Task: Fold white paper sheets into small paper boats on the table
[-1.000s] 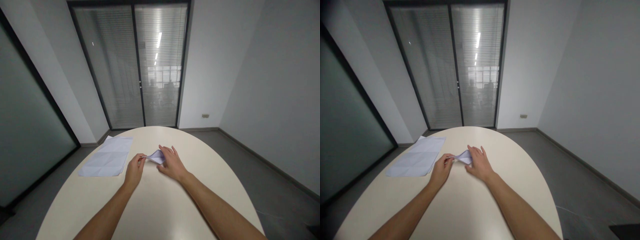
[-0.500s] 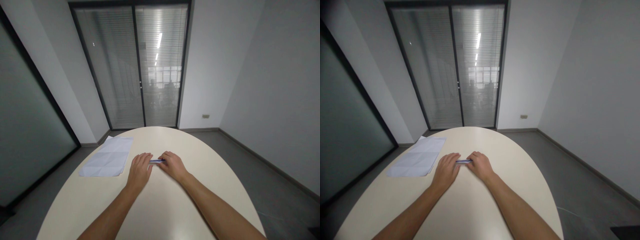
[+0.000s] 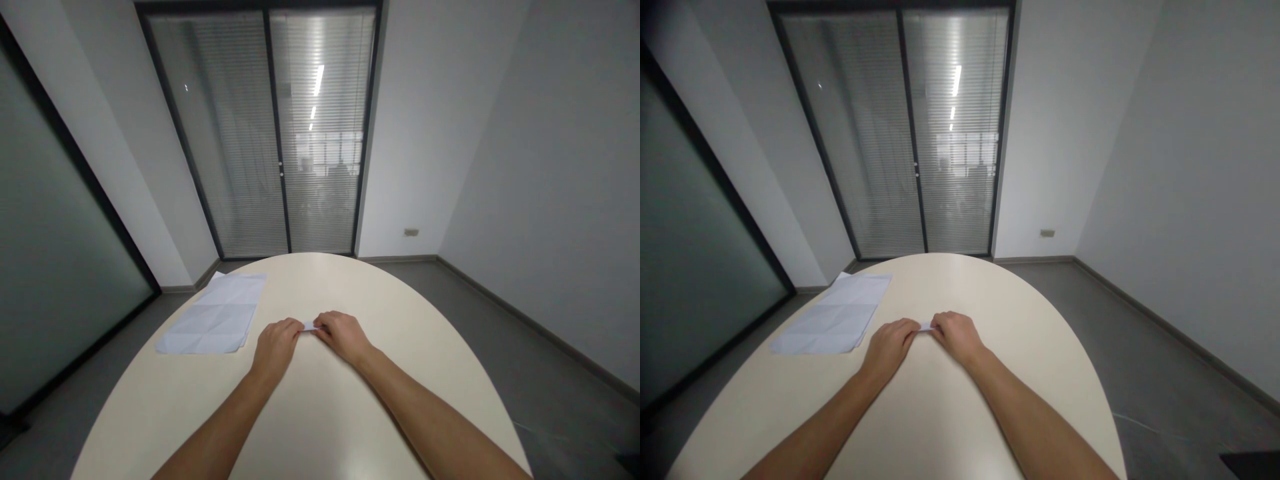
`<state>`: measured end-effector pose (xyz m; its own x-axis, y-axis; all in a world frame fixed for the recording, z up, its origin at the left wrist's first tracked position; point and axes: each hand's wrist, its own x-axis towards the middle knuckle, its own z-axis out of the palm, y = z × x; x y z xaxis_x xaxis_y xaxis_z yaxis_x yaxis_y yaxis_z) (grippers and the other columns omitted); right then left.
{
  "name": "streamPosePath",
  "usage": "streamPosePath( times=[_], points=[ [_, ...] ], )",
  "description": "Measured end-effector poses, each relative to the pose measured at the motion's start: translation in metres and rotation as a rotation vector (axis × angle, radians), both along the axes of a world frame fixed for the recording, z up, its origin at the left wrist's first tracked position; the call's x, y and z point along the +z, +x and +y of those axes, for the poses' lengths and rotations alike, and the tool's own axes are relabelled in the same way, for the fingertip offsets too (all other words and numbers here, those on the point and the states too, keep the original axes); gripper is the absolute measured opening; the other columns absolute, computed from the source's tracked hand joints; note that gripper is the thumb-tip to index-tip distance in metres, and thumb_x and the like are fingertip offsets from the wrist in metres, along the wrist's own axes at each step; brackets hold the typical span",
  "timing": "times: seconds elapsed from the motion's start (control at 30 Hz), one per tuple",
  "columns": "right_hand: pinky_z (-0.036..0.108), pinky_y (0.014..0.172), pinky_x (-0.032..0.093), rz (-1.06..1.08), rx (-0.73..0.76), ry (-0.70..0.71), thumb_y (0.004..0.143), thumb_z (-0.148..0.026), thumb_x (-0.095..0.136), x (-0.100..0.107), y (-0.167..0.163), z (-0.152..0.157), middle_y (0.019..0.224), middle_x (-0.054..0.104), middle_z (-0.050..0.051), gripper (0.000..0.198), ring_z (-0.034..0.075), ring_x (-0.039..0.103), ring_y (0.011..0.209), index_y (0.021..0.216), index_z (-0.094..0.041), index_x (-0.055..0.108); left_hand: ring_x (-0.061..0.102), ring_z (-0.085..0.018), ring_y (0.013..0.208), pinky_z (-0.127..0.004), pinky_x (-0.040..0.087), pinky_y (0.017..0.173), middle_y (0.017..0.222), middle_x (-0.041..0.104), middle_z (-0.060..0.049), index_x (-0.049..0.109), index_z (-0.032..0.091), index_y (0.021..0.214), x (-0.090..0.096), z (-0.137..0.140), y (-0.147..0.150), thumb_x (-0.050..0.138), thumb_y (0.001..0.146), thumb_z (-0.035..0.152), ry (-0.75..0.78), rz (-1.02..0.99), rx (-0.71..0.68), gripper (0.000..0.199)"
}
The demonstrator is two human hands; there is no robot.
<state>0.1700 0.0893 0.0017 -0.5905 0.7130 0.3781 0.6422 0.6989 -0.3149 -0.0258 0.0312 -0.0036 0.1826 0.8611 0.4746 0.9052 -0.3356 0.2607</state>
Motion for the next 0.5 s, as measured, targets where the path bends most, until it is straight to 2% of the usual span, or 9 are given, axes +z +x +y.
streamPosePath(
  times=[0.2,0.37,0.5],
  points=[
    [0.028,0.072,0.047,0.012,0.029,-0.04,0.094,-0.024,0.061,0.001,0.001,0.0,0.092,0.075,0.003,0.01,0.02,0.069,0.086,0.098,-0.024,0.07,0.07,-0.022,0.083,-0.029,0.046,0.071,0.098,0.075,-0.003,0.07,0.026,0.096,0.001,-0.001,0.001,0.054,0.093,0.015,-0.048,0.037,0.037,0.02],
    [0.032,0.089,0.051,0.08,0.142,-0.059,0.093,-0.016,0.054,-0.006,0.002,0.001,0.111,0.074,0.003,0.026,0.02,0.068,0.103,0.112,-0.026,0.069,0.071,-0.022,0.085,-0.03,0.048,0.074,0.1,0.075,-0.005,0.069,0.026,0.102,-0.004,0.001,-0.001,0.05,0.092,0.012,-0.083,0.06,0.056,0.026],
    [0.034,0.102,0.048,0.085,0.192,-0.074,0.089,-0.015,0.053,-0.008,0.002,-0.001,0.125,0.069,0.005,0.04,0.021,0.063,0.118,0.125,-0.025,0.065,0.069,-0.022,0.097,-0.032,0.05,0.085,0.109,0.073,-0.005,0.067,0.023,0.107,-0.004,-0.001,0.001,0.05,0.086,0.006,-0.095,0.047,0.042,0.033]
  ],
)
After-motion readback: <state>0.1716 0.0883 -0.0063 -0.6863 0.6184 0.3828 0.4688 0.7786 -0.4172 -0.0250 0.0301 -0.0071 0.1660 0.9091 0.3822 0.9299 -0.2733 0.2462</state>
